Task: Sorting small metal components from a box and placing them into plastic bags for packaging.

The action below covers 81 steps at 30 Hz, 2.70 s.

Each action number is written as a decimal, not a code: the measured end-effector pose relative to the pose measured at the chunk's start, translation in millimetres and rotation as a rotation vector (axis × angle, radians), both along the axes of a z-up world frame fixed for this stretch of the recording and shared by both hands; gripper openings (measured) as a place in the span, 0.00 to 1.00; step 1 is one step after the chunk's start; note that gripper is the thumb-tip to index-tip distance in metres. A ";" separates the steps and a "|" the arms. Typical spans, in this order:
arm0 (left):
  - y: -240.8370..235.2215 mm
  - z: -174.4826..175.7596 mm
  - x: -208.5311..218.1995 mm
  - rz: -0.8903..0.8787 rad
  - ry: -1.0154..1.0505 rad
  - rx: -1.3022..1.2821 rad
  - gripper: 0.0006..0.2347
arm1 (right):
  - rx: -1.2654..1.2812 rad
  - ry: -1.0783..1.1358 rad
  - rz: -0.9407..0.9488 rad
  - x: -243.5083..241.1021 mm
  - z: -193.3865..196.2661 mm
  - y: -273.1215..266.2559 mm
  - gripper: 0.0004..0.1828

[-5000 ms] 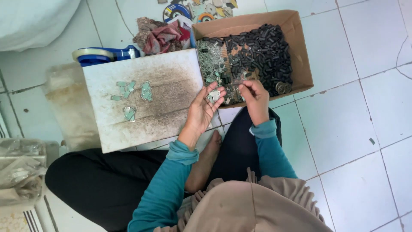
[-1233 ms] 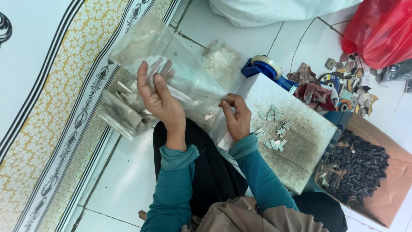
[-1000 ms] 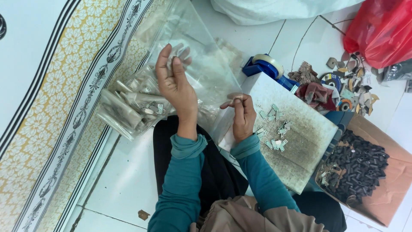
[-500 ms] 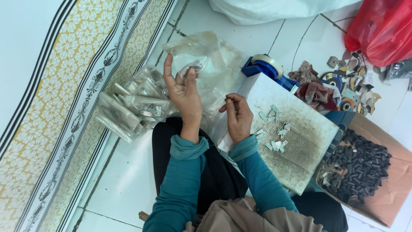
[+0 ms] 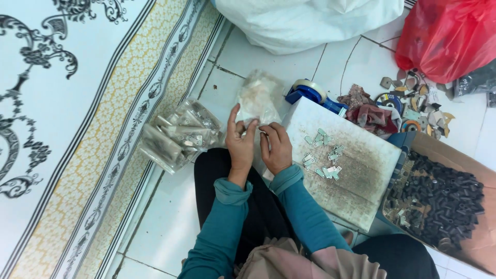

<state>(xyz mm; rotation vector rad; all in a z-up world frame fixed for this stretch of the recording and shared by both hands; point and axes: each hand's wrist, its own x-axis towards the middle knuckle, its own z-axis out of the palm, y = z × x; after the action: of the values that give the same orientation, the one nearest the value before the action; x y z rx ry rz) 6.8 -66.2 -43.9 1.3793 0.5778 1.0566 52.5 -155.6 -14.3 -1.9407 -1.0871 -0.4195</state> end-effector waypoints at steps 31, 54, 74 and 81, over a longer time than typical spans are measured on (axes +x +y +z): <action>-139.2 176.2 -125.1 -0.815 0.356 0.046 0.07 | 0.164 0.605 0.045 -78.8 133.0 -256.6 0.09; -179.9 157.5 -117.6 -0.888 0.482 0.025 0.18 | 0.197 1.058 0.062 -109.0 74.3 -276.1 0.11; -157.7 168.0 -119.3 -0.572 0.427 0.373 0.12 | -0.093 0.349 -0.458 2.7 -16.5 -216.6 0.15; -151.2 174.7 -102.1 -0.548 0.343 0.332 0.11 | -0.113 0.102 -0.491 9.7 -51.4 -222.2 0.06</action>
<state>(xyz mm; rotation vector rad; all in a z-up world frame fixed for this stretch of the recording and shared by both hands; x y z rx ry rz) -95.3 -217.4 130.8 1.8929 0.2408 0.4844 62.3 -377.8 -65.8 -2.3022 -0.5704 -0.5234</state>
